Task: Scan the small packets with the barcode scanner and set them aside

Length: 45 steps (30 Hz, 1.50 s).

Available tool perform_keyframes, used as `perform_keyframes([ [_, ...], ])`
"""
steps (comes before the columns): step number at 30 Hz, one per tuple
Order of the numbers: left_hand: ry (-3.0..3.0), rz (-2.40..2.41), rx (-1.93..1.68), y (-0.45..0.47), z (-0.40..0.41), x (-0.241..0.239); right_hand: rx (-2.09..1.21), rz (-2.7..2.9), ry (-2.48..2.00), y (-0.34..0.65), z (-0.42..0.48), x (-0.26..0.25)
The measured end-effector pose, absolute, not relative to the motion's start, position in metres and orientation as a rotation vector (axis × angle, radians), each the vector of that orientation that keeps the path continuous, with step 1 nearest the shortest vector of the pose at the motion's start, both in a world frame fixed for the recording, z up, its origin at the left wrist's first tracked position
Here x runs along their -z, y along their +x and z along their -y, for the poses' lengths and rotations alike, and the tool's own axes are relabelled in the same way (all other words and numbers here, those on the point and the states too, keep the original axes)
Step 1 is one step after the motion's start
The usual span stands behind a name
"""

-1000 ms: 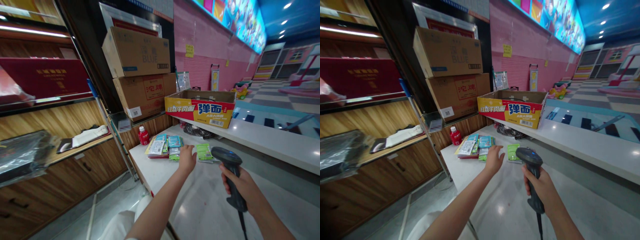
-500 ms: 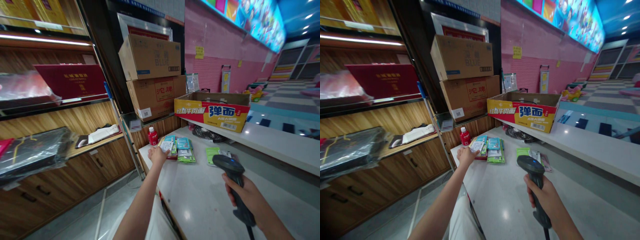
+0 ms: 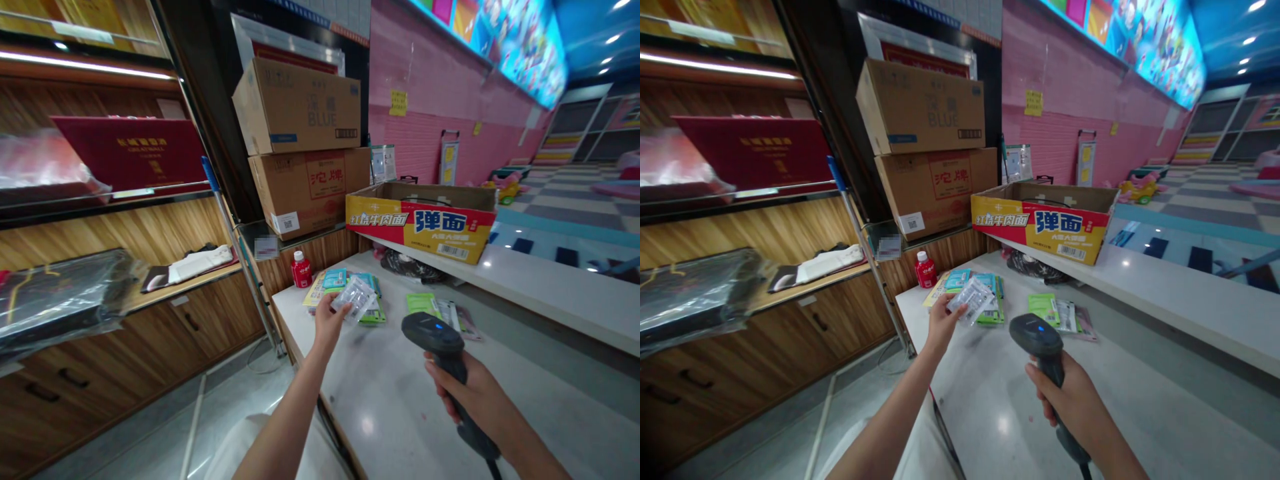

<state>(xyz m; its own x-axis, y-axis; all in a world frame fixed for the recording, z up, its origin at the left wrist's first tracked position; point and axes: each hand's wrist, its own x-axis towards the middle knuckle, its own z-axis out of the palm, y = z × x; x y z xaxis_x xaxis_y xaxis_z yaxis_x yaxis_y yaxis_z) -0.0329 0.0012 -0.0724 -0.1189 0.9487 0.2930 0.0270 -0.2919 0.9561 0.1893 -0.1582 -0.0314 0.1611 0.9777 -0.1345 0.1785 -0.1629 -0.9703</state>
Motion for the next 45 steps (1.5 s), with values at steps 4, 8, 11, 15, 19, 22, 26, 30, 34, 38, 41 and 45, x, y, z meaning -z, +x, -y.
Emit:
perform_keyframes([
  [4,1.305,-1.076,-1.498,-0.019,0.011,0.098,-1.156,1.370,-1.636,0.180,0.162,0.030],
  [8,1.266,-1.120,-1.559,-0.016,0.016,0.110,-1.160,1.532,-1.666,0.176,0.165,0.028],
  [11,1.286,-1.217,-1.567,-0.018,0.017,0.110,-1.160,1.573,-1.661,0.176,0.167,0.027],
  [15,1.310,-1.269,-1.559,-0.019,0.017,0.110,-1.159,1.573,-1.663,0.177,0.168,0.023],
  [19,1.283,-1.188,-1.582,-0.019,0.016,0.113,-1.179,1.559,-1.653,0.176,0.167,0.019],
  [22,1.252,-1.153,-1.580,-0.018,0.017,0.111,-1.194,1.511,-1.651,0.176,0.165,0.021],
  [26,1.225,-1.171,-1.552,-0.013,0.022,0.104,-1.210,1.352,-1.608,0.181,0.161,0.027],
  [30,1.162,-1.113,-1.434,0.004,0.030,0.097,-1.185,1.130,-1.514,0.190,0.158,0.024],
  [34,1.060,-1.020,-1.313,0.034,0.035,0.093,-1.108,0.943,-1.418,0.204,0.155,0.015],
  [38,0.864,-0.917,-1.236,0.069,0.033,0.089,-1.053,0.755,-1.393,0.220,0.155,0.008],
  [41,0.773,-0.915,-1.193,0.092,0.025,0.087,-1.024,0.691,-1.371,0.230,0.155,0.006],
  [45,0.749,-0.929,-1.175,0.122,0.009,0.088,-0.987,0.652,-1.345,0.237,0.156,0.003],
])
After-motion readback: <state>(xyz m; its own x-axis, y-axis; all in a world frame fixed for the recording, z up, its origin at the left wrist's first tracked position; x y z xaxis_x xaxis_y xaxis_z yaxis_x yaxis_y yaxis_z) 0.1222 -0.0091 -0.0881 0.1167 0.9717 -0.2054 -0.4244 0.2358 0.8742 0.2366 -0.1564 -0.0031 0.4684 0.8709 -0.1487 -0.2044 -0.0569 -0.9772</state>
